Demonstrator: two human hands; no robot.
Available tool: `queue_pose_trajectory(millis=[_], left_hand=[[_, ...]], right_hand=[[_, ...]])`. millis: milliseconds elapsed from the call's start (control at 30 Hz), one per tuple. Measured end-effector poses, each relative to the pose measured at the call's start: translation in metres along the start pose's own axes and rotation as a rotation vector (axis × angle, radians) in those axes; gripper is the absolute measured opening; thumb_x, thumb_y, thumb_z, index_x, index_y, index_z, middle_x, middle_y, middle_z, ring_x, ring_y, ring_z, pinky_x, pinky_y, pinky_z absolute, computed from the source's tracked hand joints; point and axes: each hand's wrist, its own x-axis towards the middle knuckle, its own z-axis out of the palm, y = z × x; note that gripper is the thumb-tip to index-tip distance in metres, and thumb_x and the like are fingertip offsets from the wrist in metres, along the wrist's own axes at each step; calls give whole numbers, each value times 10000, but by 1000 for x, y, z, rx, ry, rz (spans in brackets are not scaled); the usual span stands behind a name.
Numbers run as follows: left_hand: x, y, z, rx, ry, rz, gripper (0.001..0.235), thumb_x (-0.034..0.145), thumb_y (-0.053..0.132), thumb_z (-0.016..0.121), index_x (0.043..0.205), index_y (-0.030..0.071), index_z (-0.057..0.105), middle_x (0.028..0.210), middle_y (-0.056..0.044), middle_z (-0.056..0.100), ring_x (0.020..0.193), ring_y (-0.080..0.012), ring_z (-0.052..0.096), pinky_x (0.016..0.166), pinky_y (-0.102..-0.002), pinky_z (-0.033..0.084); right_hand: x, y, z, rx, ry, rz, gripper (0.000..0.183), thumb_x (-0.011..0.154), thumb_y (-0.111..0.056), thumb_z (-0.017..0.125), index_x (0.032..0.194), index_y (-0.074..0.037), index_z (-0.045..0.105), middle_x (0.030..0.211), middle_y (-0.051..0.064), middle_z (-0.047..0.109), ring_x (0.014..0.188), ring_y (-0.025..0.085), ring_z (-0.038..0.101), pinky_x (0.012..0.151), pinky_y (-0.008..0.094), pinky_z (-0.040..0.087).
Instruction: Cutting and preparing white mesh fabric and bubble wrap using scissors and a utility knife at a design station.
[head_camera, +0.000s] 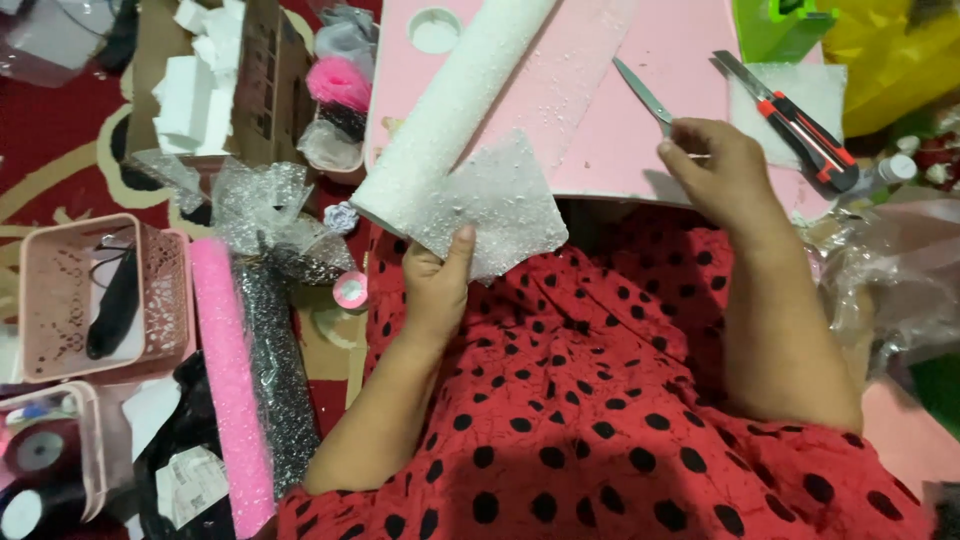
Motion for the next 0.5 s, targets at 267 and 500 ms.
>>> queue_pose_trajectory(millis=[267,500], left_hand=[[6,-31,-22,-20,232,14,172,864,223,626,932,67,651,911,-40,671,835,-138,622,763,-278,526],[7,-20,-22,-48,203,-80,471,880,264,601,481,237,351,438,83,340,370,-85,318,397,-262,272]], right_hand=[[36,46,3,-888,-370,371,518,917,-537,451,924,-100,730,904,201,717,849,400,670,667,438,509],[54,199,19,-929,-248,188,484,919,-439,555,646,-44,608,573,125,611,575,271,591,575,339,399]])
